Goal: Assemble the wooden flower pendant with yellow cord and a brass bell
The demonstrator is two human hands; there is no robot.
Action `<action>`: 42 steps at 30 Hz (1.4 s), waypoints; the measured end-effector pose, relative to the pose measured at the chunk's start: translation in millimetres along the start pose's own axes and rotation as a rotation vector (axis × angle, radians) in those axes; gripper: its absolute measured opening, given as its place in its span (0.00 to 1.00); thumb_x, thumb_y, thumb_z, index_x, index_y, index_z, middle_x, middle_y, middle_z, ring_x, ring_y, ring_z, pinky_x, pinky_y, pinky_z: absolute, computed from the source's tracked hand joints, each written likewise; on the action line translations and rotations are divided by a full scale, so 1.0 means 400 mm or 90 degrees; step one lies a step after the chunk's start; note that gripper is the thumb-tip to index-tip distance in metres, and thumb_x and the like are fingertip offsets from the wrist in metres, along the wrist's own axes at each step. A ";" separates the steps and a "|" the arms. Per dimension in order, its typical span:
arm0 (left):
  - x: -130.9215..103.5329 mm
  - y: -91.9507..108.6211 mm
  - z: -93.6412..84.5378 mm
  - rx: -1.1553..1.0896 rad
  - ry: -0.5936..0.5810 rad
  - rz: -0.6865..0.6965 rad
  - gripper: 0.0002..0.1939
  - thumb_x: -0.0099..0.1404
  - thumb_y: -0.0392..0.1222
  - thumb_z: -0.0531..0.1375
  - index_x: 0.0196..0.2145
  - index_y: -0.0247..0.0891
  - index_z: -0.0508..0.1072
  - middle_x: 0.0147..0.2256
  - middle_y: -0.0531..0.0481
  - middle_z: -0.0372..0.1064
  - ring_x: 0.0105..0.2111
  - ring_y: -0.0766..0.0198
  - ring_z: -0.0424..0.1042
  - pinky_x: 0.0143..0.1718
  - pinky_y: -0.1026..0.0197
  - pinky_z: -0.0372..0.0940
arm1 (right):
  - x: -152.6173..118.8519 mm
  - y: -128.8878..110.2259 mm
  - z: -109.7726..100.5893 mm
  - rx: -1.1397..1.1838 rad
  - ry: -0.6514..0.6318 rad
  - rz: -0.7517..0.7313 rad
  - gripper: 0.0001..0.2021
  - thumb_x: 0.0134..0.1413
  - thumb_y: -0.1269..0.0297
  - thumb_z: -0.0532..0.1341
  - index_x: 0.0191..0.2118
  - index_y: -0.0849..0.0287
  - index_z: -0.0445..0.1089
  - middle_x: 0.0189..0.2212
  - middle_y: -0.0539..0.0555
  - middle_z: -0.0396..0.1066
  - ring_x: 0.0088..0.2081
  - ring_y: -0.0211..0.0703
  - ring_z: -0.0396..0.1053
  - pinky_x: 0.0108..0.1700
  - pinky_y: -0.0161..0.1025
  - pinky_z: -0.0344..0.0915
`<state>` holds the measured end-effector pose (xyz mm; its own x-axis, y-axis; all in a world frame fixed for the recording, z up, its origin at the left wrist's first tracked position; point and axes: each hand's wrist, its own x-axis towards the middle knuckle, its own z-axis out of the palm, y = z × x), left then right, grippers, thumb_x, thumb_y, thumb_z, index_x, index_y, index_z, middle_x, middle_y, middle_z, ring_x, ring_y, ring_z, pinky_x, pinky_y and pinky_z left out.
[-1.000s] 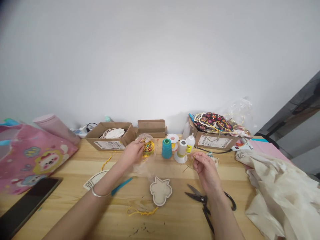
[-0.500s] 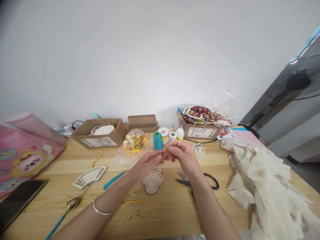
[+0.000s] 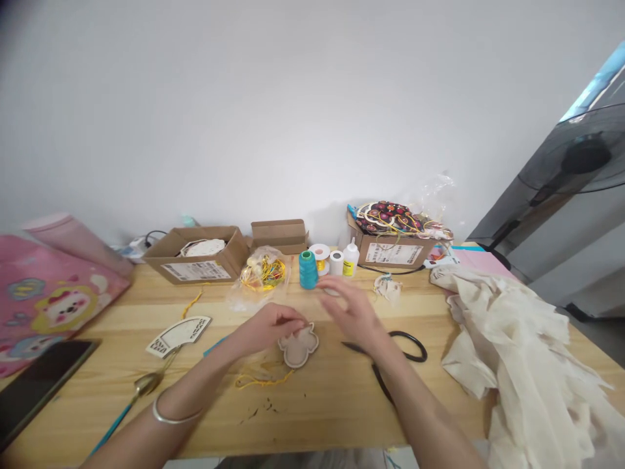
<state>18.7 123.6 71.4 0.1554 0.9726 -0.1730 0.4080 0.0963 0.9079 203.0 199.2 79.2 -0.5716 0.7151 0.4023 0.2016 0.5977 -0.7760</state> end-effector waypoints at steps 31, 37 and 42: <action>0.015 -0.044 0.062 -0.366 0.220 -0.008 0.15 0.49 0.45 0.63 0.34 0.34 0.75 0.22 0.53 0.68 0.22 0.70 0.64 0.27 0.67 0.60 | -0.003 0.050 0.101 0.176 0.033 0.181 0.13 0.45 0.57 0.58 0.28 0.61 0.74 0.24 0.53 0.73 0.26 0.39 0.65 0.29 0.35 0.62; 0.017 -0.048 0.064 -0.308 0.252 -0.006 0.12 0.53 0.47 0.60 0.23 0.34 0.71 0.18 0.56 0.62 0.20 0.72 0.61 0.24 0.68 0.58 | -0.005 0.048 0.094 0.062 0.017 0.129 0.13 0.46 0.59 0.58 0.27 0.64 0.75 0.17 0.50 0.66 0.19 0.33 0.57 0.21 0.31 0.54; 0.026 -0.065 0.071 -0.236 0.254 0.024 0.17 0.57 0.50 0.54 0.18 0.36 0.64 0.15 0.56 0.58 0.18 0.70 0.58 0.22 0.67 0.56 | -0.015 0.055 0.099 0.026 -0.066 0.068 0.12 0.48 0.61 0.58 0.27 0.62 0.76 0.17 0.50 0.68 0.20 0.33 0.59 0.21 0.30 0.54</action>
<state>35.1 125.4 35.3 -0.2197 0.9745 -0.0448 0.0538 0.0579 0.9969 179.5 193.7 40.4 -0.6279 0.7314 0.2661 0.2347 0.5039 -0.8313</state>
